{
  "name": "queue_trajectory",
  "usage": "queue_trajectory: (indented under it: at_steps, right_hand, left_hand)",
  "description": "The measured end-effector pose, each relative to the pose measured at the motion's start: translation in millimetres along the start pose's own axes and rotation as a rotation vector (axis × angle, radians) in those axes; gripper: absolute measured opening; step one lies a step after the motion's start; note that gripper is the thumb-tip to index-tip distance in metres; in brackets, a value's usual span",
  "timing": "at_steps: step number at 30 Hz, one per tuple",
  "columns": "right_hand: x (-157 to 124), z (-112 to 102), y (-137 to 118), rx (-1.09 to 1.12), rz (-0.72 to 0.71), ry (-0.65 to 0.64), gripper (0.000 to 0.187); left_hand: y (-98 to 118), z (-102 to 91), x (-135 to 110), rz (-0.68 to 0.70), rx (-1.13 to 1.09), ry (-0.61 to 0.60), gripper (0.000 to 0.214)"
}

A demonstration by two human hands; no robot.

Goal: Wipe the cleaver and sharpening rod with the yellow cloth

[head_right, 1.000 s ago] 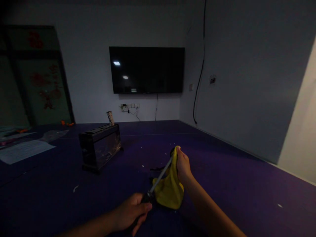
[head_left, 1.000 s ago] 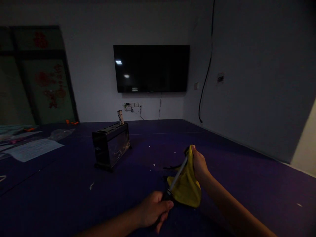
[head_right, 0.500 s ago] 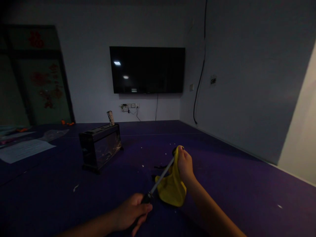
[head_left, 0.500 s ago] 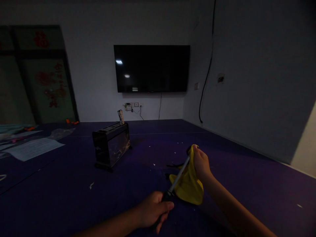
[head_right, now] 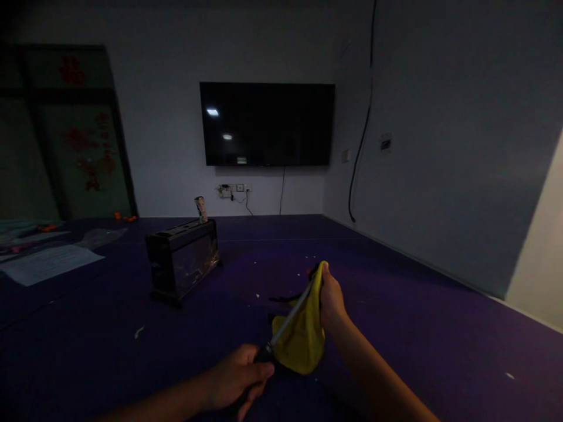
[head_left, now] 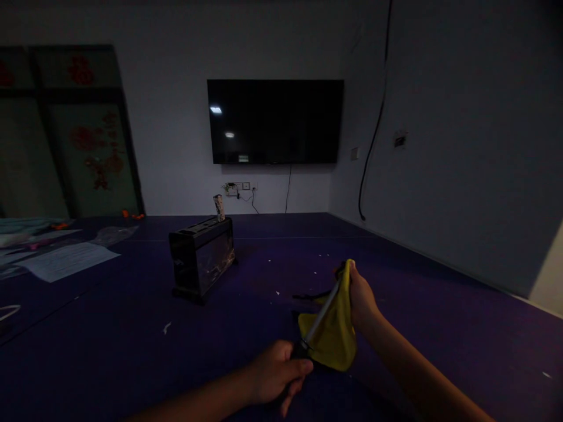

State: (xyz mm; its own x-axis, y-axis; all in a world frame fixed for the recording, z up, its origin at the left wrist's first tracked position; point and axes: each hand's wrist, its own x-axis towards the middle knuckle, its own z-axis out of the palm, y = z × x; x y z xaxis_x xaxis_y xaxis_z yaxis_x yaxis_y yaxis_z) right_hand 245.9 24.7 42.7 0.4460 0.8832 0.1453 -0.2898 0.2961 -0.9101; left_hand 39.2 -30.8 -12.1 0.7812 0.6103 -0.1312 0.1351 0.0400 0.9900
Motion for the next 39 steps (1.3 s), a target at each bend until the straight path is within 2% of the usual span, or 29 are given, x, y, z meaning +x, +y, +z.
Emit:
queue_trajectory:
  at_steps: [3,12,18,26,30,39]
  right_hand:
    - [-1,3,2,0.111,0.150,-0.026,0.039]
    - [-6,7,3,0.094,0.093,-0.038,0.039]
    - [-8,7,4,-0.042,-0.011,-0.107,0.045]
    - [-17,14,1,0.054,0.112,-0.077,0.046]
    - [-21,15,1,0.035,0.082,-0.127,0.049]
    - [-28,19,5,-0.012,0.023,-0.151,0.050]
  left_hand:
    - [0,-0.5,0,0.015,-0.016,-0.013,0.051]
    - [-1,-0.1,0,0.020,-0.003,-0.020,0.053]
    - [-2,0.7,0,0.003,-0.008,-0.010,0.054]
    - [-2,2.5,0,0.013,-0.002,0.030,0.054]
    - [0,3.1,-2,0.023,-0.003,0.007,0.053]
    - [-1,3.1,-2,0.024,-0.033,0.026,0.054]
